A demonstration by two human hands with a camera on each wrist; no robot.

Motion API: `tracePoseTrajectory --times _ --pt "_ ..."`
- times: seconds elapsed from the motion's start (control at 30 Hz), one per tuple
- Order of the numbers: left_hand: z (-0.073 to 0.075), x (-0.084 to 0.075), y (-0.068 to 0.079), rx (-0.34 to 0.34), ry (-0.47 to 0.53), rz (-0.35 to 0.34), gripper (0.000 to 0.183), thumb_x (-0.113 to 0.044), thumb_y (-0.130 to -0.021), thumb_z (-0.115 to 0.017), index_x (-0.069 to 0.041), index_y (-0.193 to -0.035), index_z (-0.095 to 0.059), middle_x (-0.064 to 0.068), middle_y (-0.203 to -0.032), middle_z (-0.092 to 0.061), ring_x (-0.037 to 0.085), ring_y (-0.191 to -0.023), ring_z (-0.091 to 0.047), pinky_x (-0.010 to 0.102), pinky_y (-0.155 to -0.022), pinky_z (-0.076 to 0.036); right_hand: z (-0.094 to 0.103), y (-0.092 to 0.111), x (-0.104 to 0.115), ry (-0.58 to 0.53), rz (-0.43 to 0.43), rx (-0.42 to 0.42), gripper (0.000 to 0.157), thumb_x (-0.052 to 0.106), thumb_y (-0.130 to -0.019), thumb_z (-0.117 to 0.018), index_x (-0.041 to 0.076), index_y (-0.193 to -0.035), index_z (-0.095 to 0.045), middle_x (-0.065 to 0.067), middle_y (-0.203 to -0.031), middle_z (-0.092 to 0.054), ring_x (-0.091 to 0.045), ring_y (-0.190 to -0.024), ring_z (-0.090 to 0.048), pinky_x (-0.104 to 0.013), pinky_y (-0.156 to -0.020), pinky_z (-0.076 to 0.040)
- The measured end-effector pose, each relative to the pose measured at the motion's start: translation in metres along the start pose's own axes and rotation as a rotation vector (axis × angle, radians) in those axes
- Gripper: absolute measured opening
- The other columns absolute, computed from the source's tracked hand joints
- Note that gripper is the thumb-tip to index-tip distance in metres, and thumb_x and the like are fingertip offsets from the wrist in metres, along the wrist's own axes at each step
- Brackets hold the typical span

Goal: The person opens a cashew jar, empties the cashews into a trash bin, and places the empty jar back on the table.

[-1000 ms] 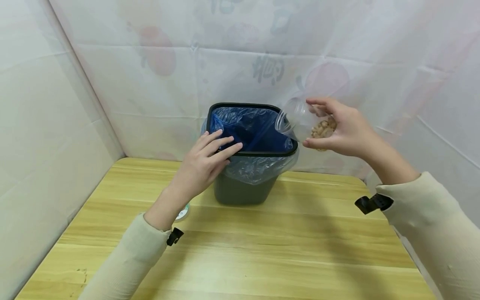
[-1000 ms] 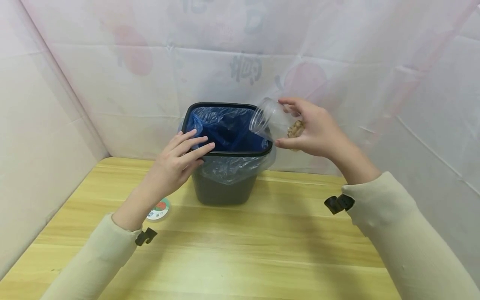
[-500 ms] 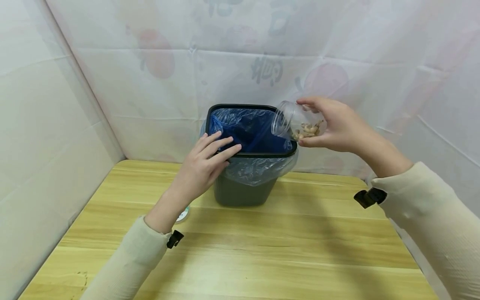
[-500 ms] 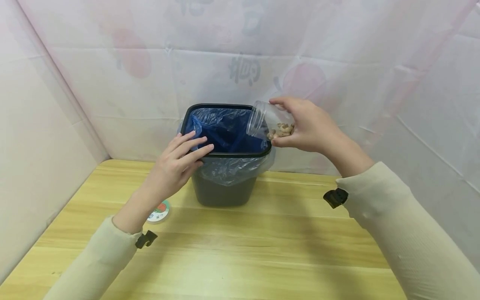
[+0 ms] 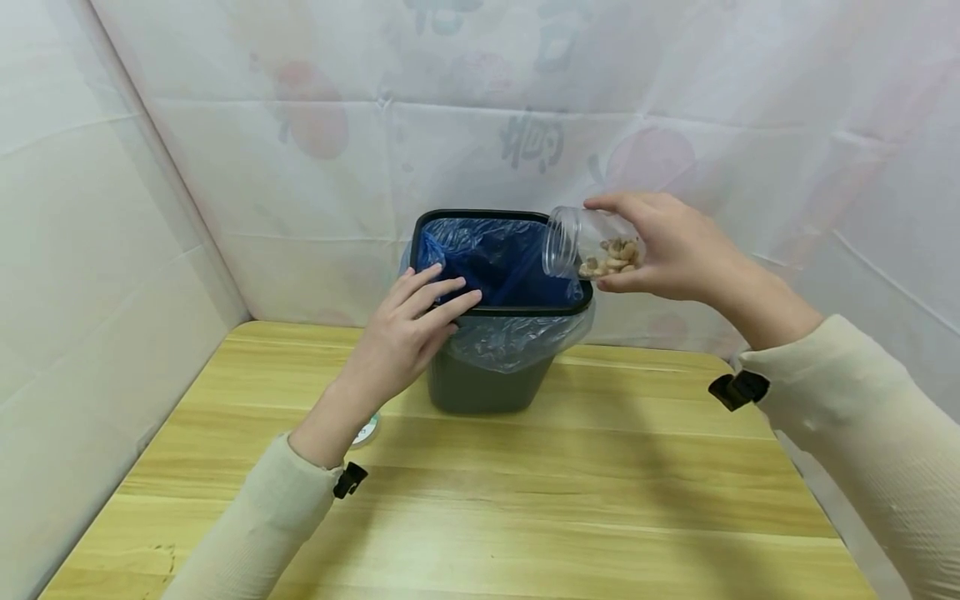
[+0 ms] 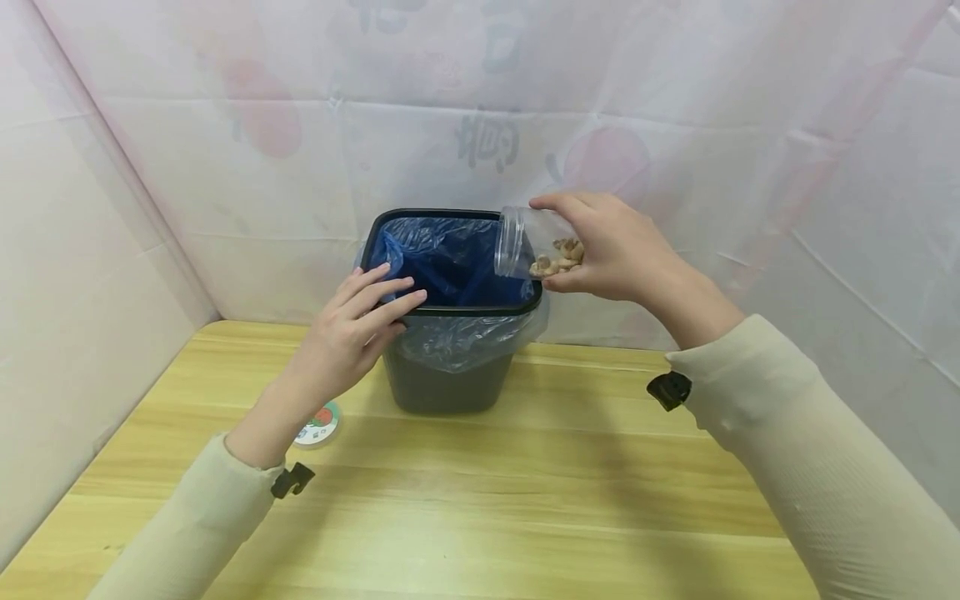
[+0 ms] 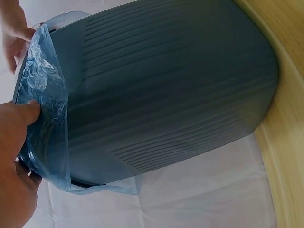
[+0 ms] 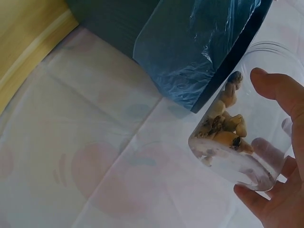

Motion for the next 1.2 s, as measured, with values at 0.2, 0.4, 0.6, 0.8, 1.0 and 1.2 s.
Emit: tracePoseTrajectory --times 0.2,0.4,0.6,0.8,1.0,1.2 --pt "-0.0015 -0.0005 0.0003 0.009 0.002 0.001 0.050 -0.010 -0.095 -0.068 -0.024 -0.142 -0.057 0.006 -0.140 -0.058 0.030 -0.145 -0.036 0.058 -0.118 -0.026 0.0012 -0.0004 0.0020 0.029 0.003 0.001 0.095 0.031 -0.074 -0.089 0.025 -0.154 -0.037 -0.011 -0.151 -0.047 -0.044 -0.134 -0.043 -0.066 -0.101 -0.038" --pt "-0.0021 -0.0012 0.0000 0.003 0.006 0.003 0.050 -0.010 -0.095 -0.068 -0.023 -0.142 -0.058 0.007 -0.139 -0.059 0.030 -0.145 -0.036 0.058 -0.118 -0.025 0.0029 -0.0011 0.0040 0.047 0.004 0.001 0.093 0.030 -0.075 -0.088 0.025 -0.153 -0.038 -0.012 -0.149 -0.048 -0.044 -0.134 -0.043 -0.066 -0.101 -0.038" --pt "-0.0029 -0.0024 0.0006 -0.006 0.010 0.000 0.050 -0.010 -0.094 -0.068 -0.023 -0.141 -0.059 0.007 -0.138 -0.060 0.031 -0.145 -0.037 0.059 -0.117 -0.026 0.0010 -0.0010 0.0056 0.064 0.009 0.015 0.094 0.027 -0.075 -0.088 0.025 -0.153 -0.038 -0.013 -0.150 -0.047 -0.043 -0.136 -0.040 -0.067 -0.101 -0.038" --pt "-0.0033 -0.0019 0.0004 -0.004 0.013 0.005 0.050 -0.010 -0.095 -0.068 -0.024 -0.142 -0.058 0.007 -0.139 -0.059 0.030 -0.146 -0.035 0.059 -0.118 -0.024 0.0006 -0.0022 0.0071 0.082 0.017 0.009 0.094 0.026 -0.074 -0.089 0.025 -0.153 -0.038 -0.014 -0.150 -0.047 -0.043 -0.135 -0.041 -0.067 -0.100 -0.039" --pt "-0.0024 -0.0013 0.0000 -0.010 0.017 0.004 0.050 -0.010 -0.094 -0.069 -0.023 -0.141 -0.059 0.007 -0.138 -0.059 0.031 -0.145 -0.036 0.059 -0.118 -0.024 0.0000 -0.0051 0.0093 0.100 0.035 0.006 0.092 0.024 -0.074 -0.088 0.025 -0.153 -0.040 -0.014 -0.149 -0.048 -0.044 -0.135 -0.041 -0.066 -0.100 -0.040" --pt "-0.0014 -0.0017 0.0005 -0.020 0.015 0.002 0.049 -0.010 -0.093 -0.070 -0.022 -0.140 -0.060 0.007 -0.137 -0.060 0.032 -0.144 -0.037 0.060 -0.117 -0.026 -0.0006 -0.0065 0.0103 0.109 0.046 0.007 0.091 0.024 -0.075 -0.087 0.026 -0.153 -0.039 -0.013 -0.150 -0.047 -0.043 -0.135 -0.040 -0.066 -0.099 -0.040"
Point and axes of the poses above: each hand's wrist, its own y-axis away from the middle knuckle, its own z-axis out of the back of the hand, x = y × z, the point moved 9 cm from there along -y, towards the middle knuckle
